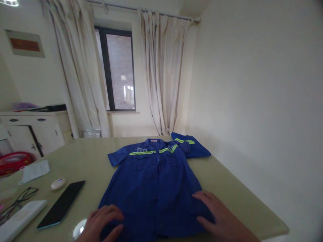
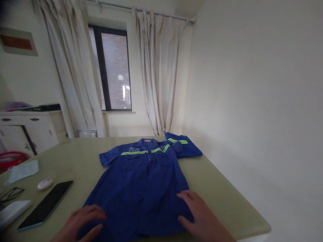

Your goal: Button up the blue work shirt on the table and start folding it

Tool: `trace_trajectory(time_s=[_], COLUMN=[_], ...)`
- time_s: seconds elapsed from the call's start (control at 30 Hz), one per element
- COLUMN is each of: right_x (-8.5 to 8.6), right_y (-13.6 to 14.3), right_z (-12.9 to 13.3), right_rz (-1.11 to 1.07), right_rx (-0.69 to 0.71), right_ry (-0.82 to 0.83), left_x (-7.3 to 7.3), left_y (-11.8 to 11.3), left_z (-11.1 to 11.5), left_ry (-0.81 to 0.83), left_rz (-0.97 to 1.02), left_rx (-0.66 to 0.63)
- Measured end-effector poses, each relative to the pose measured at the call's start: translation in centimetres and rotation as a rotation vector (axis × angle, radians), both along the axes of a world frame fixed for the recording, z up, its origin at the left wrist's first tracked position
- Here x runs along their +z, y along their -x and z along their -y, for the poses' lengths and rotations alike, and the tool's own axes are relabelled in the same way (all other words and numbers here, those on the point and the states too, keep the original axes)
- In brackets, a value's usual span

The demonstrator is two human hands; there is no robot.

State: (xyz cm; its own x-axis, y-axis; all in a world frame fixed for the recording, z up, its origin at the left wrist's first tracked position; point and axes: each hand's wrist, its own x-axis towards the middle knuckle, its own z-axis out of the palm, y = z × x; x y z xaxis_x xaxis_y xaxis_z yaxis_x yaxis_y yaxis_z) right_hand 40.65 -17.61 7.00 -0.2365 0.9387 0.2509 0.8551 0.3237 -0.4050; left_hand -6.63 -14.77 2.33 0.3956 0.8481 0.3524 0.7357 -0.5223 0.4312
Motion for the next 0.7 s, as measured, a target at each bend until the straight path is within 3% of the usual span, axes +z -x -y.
trace_trajectory(time_s=[0.07,0.13,0.2,0.27,0.33,0.43,0.57,0.7], right_x=[2.1,2.9,2.5,1.2,-0.2,-2.0,-3.5,-4.1], right_y=[4.7,9.4,13.1,15.4,16.2,15.9,15.1,14.6], right_z=[-2.0,-5.0,-8.5,-11.5,-13.5,-14.5,-14.4,-15.5], right_rz=[-0.049,-0.014,0.121,0.213,0.208,0.144,0.059,-0.206], right_rx=[0.056,0.085,0.042,-0.013,-0.063,-0.07,-0.002,-0.006], right_ry=[0.028,0.106,0.202,0.268,0.265,0.21,0.113,0.132], left_x=[2.5,3.5,3.3,2.4,1.4,0.2,-0.7,-0.3], left_y=[-5.3,-10.2,-13.8,-15.7,-16.1,-15.4,-14.5,-13.9], left_z=[-1.6,-4.2,-7.6,-10.9,-13.3,-14.6,-13.6,-12.2], left_ry=[0.078,0.165,0.223,0.238,0.21,0.159,0.145,0.23], left_rz=[0.03,0.022,-0.036,-0.035,0.007,0.084,0.168,0.177], left_rx=[-0.037,-0.121,-0.145,-0.104,-0.025,0.031,-0.08,-0.159])
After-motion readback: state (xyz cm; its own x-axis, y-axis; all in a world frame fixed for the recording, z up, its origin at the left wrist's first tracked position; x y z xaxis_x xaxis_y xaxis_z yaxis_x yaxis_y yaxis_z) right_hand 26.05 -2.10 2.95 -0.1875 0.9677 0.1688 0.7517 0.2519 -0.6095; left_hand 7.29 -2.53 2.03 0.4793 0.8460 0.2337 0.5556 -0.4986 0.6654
